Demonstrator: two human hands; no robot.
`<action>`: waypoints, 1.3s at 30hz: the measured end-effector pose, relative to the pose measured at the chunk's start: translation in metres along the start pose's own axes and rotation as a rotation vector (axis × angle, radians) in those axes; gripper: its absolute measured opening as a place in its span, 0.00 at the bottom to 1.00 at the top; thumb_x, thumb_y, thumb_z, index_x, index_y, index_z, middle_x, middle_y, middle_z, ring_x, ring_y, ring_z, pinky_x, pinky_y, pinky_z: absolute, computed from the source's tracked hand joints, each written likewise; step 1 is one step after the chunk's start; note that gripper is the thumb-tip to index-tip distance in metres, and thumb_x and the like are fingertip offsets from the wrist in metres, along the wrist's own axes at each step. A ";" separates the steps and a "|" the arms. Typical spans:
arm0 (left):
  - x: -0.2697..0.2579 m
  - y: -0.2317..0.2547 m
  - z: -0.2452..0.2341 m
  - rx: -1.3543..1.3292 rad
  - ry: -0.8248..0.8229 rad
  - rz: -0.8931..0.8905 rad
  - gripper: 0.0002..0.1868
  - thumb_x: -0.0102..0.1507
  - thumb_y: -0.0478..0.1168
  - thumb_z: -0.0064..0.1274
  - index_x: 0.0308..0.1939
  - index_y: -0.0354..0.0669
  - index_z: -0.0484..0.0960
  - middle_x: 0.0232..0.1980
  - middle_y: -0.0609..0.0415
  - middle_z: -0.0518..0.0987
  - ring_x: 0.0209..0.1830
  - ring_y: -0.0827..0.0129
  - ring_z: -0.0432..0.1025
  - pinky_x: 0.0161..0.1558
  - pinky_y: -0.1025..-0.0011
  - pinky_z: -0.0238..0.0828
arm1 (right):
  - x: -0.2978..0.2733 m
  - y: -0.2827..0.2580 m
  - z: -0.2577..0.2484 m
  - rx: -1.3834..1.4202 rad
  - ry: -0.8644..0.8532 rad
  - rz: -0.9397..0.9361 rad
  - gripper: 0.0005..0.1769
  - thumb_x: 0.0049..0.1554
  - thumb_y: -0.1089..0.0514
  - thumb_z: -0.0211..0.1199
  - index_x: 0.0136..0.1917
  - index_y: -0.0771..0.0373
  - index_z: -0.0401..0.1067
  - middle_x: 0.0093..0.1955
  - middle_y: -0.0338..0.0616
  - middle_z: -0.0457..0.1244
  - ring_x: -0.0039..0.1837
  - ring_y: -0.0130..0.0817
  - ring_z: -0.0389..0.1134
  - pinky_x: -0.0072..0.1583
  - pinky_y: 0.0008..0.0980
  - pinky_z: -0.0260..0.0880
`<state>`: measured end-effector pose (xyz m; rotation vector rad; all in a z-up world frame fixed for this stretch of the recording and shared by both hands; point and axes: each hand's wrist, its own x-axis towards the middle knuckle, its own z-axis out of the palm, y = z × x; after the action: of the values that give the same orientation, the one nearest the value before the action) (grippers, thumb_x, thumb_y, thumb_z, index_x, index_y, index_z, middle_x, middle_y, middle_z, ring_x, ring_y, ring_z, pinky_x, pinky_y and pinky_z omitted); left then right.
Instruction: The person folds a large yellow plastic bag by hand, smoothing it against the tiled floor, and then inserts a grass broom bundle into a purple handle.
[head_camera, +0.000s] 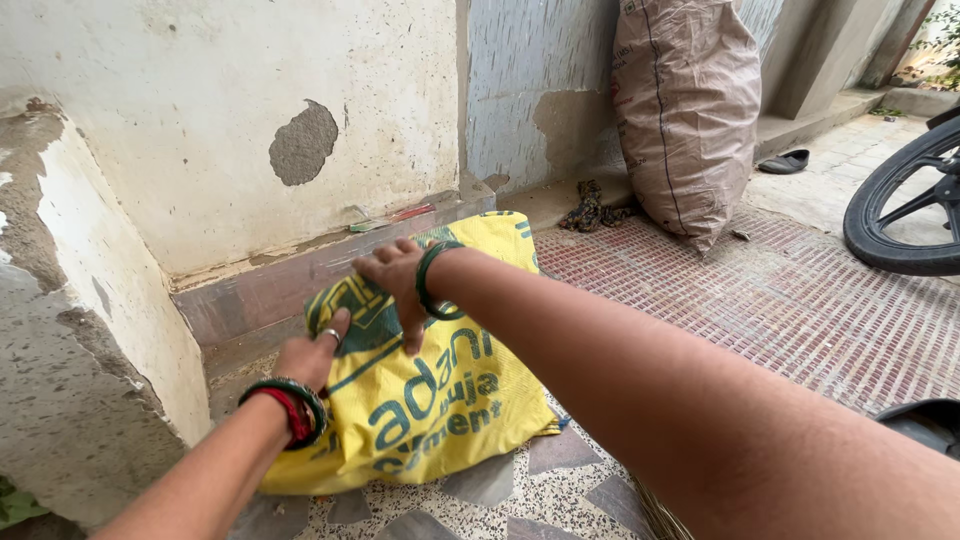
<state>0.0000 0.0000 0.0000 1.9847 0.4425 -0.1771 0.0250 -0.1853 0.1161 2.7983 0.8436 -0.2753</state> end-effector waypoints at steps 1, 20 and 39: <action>0.013 -0.020 0.004 0.002 0.001 -0.004 0.50 0.58 0.77 0.44 0.56 0.29 0.83 0.55 0.34 0.84 0.58 0.43 0.81 0.59 0.53 0.72 | -0.007 -0.012 0.002 0.003 -0.002 -0.003 0.87 0.27 0.34 0.85 0.86 0.46 0.34 0.87 0.48 0.37 0.86 0.52 0.33 0.79 0.62 0.40; -0.004 -0.084 0.055 0.240 -0.503 -0.195 0.50 0.59 0.78 0.42 0.55 0.34 0.88 0.56 0.42 0.88 0.52 0.55 0.81 0.54 0.60 0.74 | -0.024 -0.030 0.135 -0.032 -0.179 -0.018 0.76 0.43 0.34 0.79 0.85 0.39 0.26 0.87 0.53 0.26 0.82 0.66 0.42 0.68 0.59 0.64; 0.024 -0.060 0.016 -0.131 0.022 -0.248 0.26 0.69 0.51 0.53 0.54 0.28 0.84 0.51 0.35 0.86 0.49 0.48 0.81 0.52 0.54 0.76 | -0.043 -0.064 0.131 0.086 0.140 0.042 0.41 0.68 0.57 0.46 0.85 0.67 0.30 0.81 0.76 0.41 0.71 0.60 0.63 0.61 0.47 0.73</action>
<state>-0.0004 0.0142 -0.0652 1.8015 0.6970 -0.2752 -0.0611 -0.1879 -0.0086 2.9406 0.8195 -0.1120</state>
